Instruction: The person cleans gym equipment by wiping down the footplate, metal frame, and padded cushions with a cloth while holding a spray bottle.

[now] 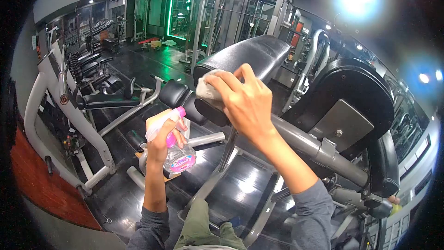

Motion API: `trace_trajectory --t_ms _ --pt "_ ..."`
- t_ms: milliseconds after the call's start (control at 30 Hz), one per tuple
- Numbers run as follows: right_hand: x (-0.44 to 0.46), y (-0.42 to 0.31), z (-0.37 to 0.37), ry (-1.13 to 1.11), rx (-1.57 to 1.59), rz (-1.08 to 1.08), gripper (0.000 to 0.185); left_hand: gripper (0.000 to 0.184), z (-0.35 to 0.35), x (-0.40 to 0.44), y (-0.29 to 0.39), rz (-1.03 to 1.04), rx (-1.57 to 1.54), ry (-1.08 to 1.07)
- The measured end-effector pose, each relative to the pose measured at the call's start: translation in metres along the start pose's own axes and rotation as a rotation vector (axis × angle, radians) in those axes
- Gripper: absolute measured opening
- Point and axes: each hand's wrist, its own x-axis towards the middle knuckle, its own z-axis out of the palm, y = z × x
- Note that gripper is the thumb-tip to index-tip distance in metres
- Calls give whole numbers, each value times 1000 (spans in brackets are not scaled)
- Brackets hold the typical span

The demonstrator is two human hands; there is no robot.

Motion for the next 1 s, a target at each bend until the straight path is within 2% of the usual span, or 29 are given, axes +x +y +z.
trace_trajectory --t_ms 33,100,133,200,267,333,467,533,600,667,733,767,800,867,1000 --pt "3 -3 5 -3 1 -4 42 26 0 0 -1 -1 -3 4" --pt "5 -10 15 37 -95 -120 28 26 0 -1 -3 0 -5 -3" --pt "3 -13 20 -13 -142 -157 19 26 0 -1 -3 -1 -6 -1" --pt "-2 -13 21 -133 -135 -208 17 25 -1 -1 -2 -5 -6 -17" --pt "8 -4 14 -143 15 -165 19 25 -5 -2 -1 -5 1 -11" --pt "30 1 5 -57 -51 -163 20 25 -8 -2 -1 -6 7 -3" --pt "42 -10 31 25 -117 -218 11 26 -9 -2 -2 0 6 43" --pt "37 -21 49 -28 -144 -272 7 26 -9 -1 -1 3 3 58" --pt "29 -28 46 -263 -266 -325 11 26 -11 -2 1 20 23 32" --pt "36 -20 35 -291 -152 -244 21 26 -16 -4 2 21 43 38" --pt "47 -10 27 -150 -76 -210 28 26 -20 -4 2 16 55 44" --pt "49 -11 27 -147 -80 -182 33 27 -22 -4 0 -2 44 70" --pt "49 -13 32 -153 -82 -183 33 27 -22 -5 -1 -19 31 95" --pt "46 -16 44 7 -167 -215 15 27 -22 -3 -5 -21 22 92" --pt "27 -15 20 -100 -81 -119 18 27 -24 -5 -10 -20 18 71"
